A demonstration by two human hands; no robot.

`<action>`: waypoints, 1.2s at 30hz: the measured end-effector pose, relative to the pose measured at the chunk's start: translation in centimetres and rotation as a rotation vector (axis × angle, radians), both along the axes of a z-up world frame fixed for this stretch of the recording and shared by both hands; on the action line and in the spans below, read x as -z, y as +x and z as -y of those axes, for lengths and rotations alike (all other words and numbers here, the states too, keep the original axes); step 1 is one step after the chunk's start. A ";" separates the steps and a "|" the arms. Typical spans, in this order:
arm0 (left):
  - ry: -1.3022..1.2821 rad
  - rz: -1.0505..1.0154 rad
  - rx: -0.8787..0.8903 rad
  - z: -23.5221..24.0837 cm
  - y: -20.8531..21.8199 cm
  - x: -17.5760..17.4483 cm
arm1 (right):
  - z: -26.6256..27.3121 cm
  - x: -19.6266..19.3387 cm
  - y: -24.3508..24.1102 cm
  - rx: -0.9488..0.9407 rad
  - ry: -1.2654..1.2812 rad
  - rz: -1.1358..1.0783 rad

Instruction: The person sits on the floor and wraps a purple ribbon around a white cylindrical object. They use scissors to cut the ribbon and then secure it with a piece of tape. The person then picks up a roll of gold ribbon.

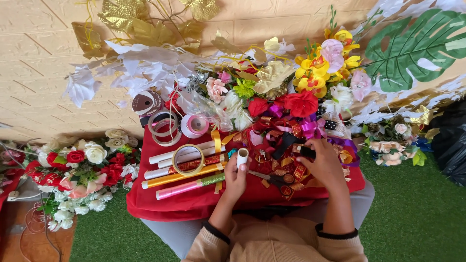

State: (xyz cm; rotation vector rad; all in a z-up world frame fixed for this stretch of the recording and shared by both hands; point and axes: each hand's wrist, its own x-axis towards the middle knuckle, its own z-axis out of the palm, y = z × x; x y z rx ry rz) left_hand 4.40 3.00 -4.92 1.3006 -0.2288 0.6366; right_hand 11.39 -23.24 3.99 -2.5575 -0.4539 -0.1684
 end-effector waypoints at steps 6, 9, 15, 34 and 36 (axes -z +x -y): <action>-0.198 0.066 -0.013 -0.8 0.2 1.9 | 2.5 4.0 1.2 0.165 0.499 0.124; -0.142 -0.027 -0.022 -1.4 -0.3 0.6 | 4.3 4.4 1.5 0.177 0.940 0.008; -0.150 -0.072 -0.094 -1.7 -0.1 -0.2 | 4.9 4.5 0.5 0.105 1.211 -0.069; -0.239 -0.064 -0.132 -2.2 -0.3 2.5 | 3.4 1.7 -0.2 0.168 0.923 0.094; -0.224 -0.068 -0.138 -1.9 -0.4 2.4 | 2.3 0.6 -1.0 0.171 0.952 0.031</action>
